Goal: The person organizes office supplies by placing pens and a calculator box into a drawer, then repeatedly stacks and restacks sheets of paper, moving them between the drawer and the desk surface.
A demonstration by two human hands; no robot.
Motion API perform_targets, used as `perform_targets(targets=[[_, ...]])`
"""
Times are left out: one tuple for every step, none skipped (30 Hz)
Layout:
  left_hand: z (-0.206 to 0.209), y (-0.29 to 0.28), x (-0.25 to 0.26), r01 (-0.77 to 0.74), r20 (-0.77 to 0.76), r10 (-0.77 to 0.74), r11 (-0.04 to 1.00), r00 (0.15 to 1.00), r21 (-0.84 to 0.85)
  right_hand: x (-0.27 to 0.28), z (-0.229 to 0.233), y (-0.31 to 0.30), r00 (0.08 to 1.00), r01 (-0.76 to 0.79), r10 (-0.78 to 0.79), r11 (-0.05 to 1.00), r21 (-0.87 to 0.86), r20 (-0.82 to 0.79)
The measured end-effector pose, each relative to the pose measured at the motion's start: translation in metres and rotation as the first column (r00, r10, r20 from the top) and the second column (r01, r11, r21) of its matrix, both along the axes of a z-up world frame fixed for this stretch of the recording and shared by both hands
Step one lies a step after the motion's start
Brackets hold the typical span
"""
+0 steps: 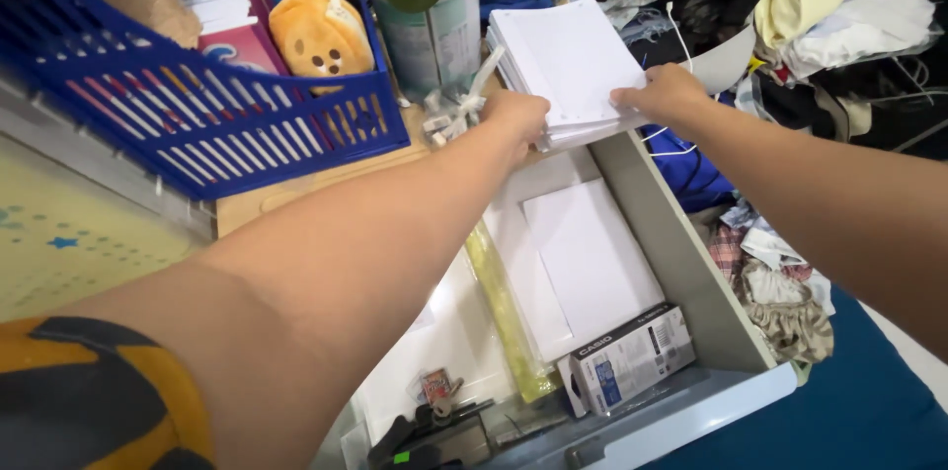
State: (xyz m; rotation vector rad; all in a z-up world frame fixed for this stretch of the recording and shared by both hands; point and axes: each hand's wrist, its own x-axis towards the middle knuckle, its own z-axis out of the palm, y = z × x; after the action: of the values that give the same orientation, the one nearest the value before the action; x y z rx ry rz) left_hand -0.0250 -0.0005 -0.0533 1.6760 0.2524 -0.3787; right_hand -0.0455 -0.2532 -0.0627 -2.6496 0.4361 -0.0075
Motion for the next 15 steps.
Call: perform_targets(targets=[[0.000,-0.001,0.000,-0.008,0.012,0.008,1.000,1.000,0.026,-0.001,0.001,0.003,1.000,-0.011,0.011,1.000,-0.011,-0.004],[0.001,-0.003,0.000,-0.048,0.017,0.048,0.998,0.999,0.027,-0.001,0.003,0.005,1.000,-0.022,0.022,1.000,-0.023,-0.008],[0.002,-0.004,0.000,-0.087,0.021,0.087,0.996,0.996,0.028,-0.003,0.006,0.007,1.000,-0.015,0.015,1.000,-0.021,-0.005],[0.004,-0.004,0.000,-0.128,0.026,0.127,0.991,0.992,0.031,-0.005,0.008,0.011,1.000,-0.009,0.009,1.000,-0.018,-0.003],[0.007,-0.004,0.000,-0.130,0.009,0.129,0.991,0.992,0.022,-0.008,0.009,0.015,1.000,-0.003,0.003,1.000,-0.016,-0.001],[0.011,-0.004,-0.001,-0.131,-0.011,0.131,0.991,0.991,0.013,-0.011,0.010,0.018,1.000,-0.008,0.008,1.000,0.000,0.006],[0.016,-0.003,-0.001,-0.133,-0.031,0.133,0.991,0.991,0.005,-0.015,0.011,0.020,1.000,-0.013,0.013,1.000,0.015,0.013],[0.020,-0.002,-0.001,-0.133,-0.051,0.133,0.991,0.990,-0.004,-0.018,0.011,0.022,1.000,-0.018,0.017,0.999,0.030,0.021],[0.024,-0.002,-0.002,-0.134,-0.071,0.133,0.991,0.989,-0.012,-0.020,0.010,0.023,0.999,-0.025,0.023,0.999,0.038,0.047],[0.027,-0.002,-0.003,-0.134,-0.091,0.131,0.991,0.987,-0.021,-0.022,0.009,0.024,0.997,-0.031,0.027,0.998,0.046,0.072],[0.030,-0.005,-0.003,-0.136,-0.073,0.133,0.990,0.988,-0.045,-0.024,0.008,0.024,0.995,-0.037,0.032,0.998,0.054,0.097],[0.035,-0.010,-0.002,-0.136,-0.056,0.133,0.988,0.990,-0.071,-0.025,0.006,0.024,0.993,-0.030,0.025,0.998,0.047,0.118],[0.037,-0.014,-0.003,-0.136,-0.038,0.133,0.986,0.990,-0.097,-0.026,0.005,0.025,0.990,-0.024,0.018,0.999,0.039,0.140],[0.041,-0.015,-0.002,-0.130,-0.006,0.130,0.990,0.991,0.059,-0.026,0.004,0.025,0.986,-0.017,0.011,0.999,0.032,0.164],[0.044,-0.014,0.000,-0.126,0.027,0.123,0.969,0.992,0.213,-0.026,0.005,0.025,0.987,-0.009,0.006,1.000,0.015,0.163]])
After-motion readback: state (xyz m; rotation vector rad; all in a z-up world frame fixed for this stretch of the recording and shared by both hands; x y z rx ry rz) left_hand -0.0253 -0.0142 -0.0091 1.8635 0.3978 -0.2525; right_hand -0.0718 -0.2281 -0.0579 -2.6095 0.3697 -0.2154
